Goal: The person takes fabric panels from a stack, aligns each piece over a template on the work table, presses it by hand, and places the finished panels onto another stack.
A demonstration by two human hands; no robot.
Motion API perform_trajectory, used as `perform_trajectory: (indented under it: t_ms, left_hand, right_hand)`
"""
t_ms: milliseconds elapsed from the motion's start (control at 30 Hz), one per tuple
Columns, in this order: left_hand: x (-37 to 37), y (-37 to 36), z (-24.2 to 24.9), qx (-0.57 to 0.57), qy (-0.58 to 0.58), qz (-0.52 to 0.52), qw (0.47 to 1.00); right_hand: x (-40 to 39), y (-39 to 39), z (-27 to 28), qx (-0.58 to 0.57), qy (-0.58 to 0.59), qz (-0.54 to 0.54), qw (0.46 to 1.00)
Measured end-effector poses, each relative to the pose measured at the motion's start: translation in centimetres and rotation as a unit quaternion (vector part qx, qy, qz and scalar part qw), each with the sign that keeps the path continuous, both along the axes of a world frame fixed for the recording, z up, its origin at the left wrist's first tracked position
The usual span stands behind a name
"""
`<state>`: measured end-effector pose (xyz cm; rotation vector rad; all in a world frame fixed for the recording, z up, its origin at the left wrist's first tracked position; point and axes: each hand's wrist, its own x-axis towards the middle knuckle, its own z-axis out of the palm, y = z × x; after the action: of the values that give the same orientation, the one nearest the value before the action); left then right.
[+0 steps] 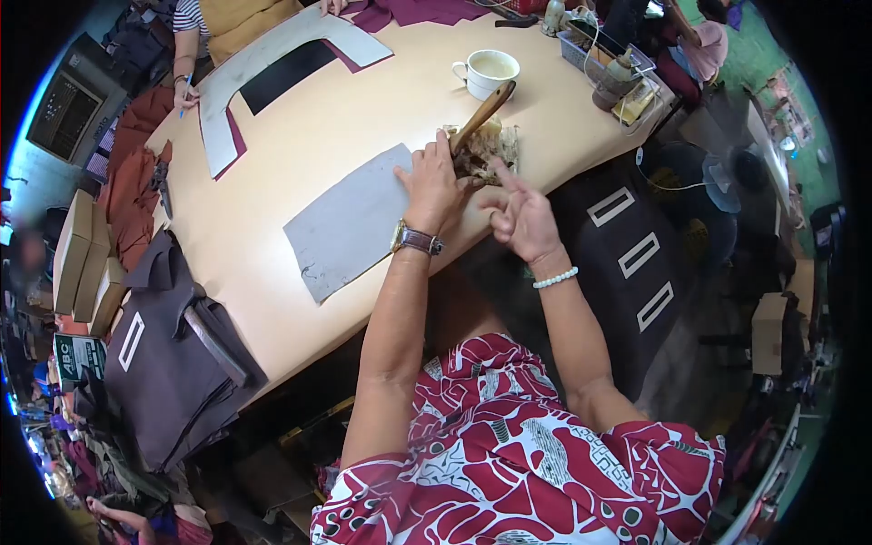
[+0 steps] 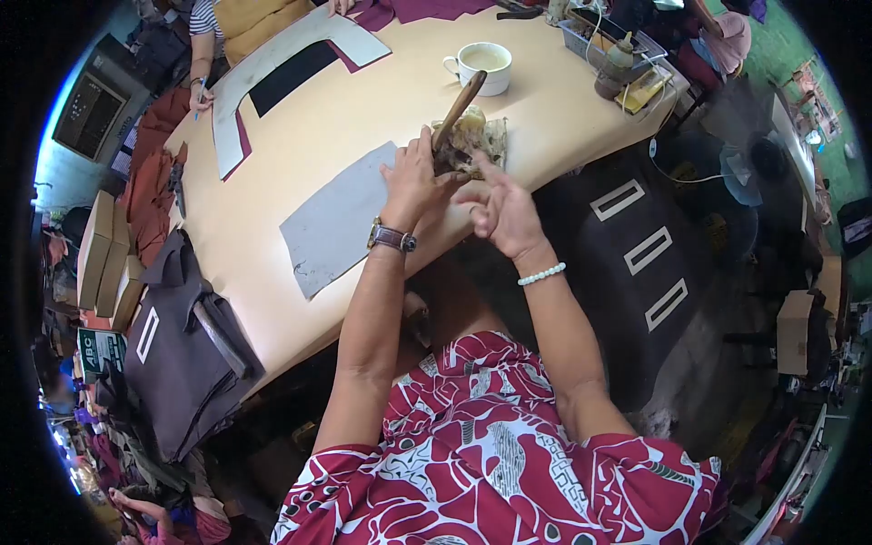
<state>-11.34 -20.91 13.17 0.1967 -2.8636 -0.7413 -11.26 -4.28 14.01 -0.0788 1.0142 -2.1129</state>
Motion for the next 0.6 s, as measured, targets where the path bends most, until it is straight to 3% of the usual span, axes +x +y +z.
perform_trajectory:
  t_ms: [67,100,200,267,400,600]
  left_hand:
    - [0.1,-0.1,0.2,-0.004,-0.006,0.000,1.000]
    - [0.1,0.0,0.1,-0.001,-0.006,0.002,1.000]
    - [0.2,0.0,0.2,0.006,-0.008,0.000,1.000]
    - [0.3,-0.1,0.5,0.015,0.001,0.008,1.000]
    - [0.5,0.3,0.3,0.031,0.023,0.014,0.999]
    - [0.6,0.2,-0.5,0.021,0.042,0.017,0.999]
  right_hand:
    - [-1.2,1.2,-1.0,-0.149,-0.101,-0.024,0.983]
    - [-1.5,1.3,-0.7,-0.139,-0.096,-0.026,0.985]
    - [-0.5,1.0,0.9,0.021,0.028,-0.104,0.994]
    - [-1.5,2.2,2.5,0.067,0.088,-0.128,0.986]
    - [-3.6,0.5,3.9,0.114,0.111,-0.058,0.985]
    - [-3.0,-1.5,2.2,0.315,0.124,0.003,0.941]
